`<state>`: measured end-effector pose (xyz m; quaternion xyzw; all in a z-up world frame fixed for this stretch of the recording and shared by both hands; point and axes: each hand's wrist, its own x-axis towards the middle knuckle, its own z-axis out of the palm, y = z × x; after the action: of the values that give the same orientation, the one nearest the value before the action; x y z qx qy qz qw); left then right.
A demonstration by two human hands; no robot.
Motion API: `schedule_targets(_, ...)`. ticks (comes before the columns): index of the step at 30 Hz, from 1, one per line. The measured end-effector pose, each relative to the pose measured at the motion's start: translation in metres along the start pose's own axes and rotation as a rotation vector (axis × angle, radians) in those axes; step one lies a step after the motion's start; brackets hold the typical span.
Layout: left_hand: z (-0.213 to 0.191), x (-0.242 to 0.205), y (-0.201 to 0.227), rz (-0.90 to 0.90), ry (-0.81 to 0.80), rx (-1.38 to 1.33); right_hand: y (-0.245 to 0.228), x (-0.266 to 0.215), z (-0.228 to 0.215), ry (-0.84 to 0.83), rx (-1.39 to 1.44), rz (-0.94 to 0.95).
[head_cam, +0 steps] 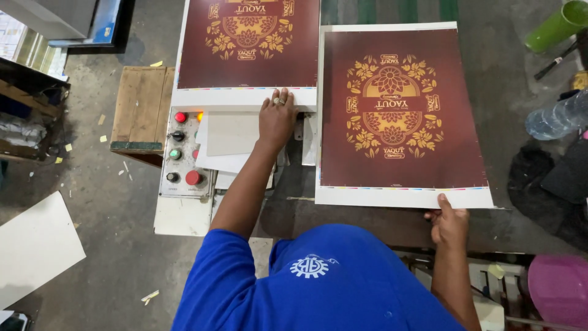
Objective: The person repeatedly picks up large printed sheets with a maroon and gold design from a machine and stacks them on a table. The person handles the sheets by hand, aligning them into a neat pile throughout the video.
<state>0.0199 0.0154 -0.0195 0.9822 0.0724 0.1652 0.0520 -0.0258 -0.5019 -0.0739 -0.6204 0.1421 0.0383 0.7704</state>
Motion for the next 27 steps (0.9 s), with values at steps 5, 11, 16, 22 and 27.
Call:
schedule_targets(5, -0.007, 0.008, -0.009, 0.016, -0.062, -0.046, -0.013, 0.004, 0.019, 0.024, -0.046, 0.038)
schedule_targets(11, -0.018, 0.007, -0.016, 0.016, 0.094, 0.083, -0.018, 0.037, 0.035, 0.099, 0.029, 0.013)
schedule_targets(16, -0.026, 0.026, -0.031, 0.082, -0.004, 0.173, -0.023, 0.091, 0.061, 0.133, 0.05, -0.008)
schedule_targets(22, -0.068, 0.054, -0.035, 0.144, -0.337, 0.147, -0.021, 0.214, 0.128, -0.038, 0.013, -0.062)
schedule_targets(27, -0.048, 0.053, -0.046, 0.248, -0.334, 0.207, -0.032, 0.331, 0.191, -0.126, -0.038, -0.003)
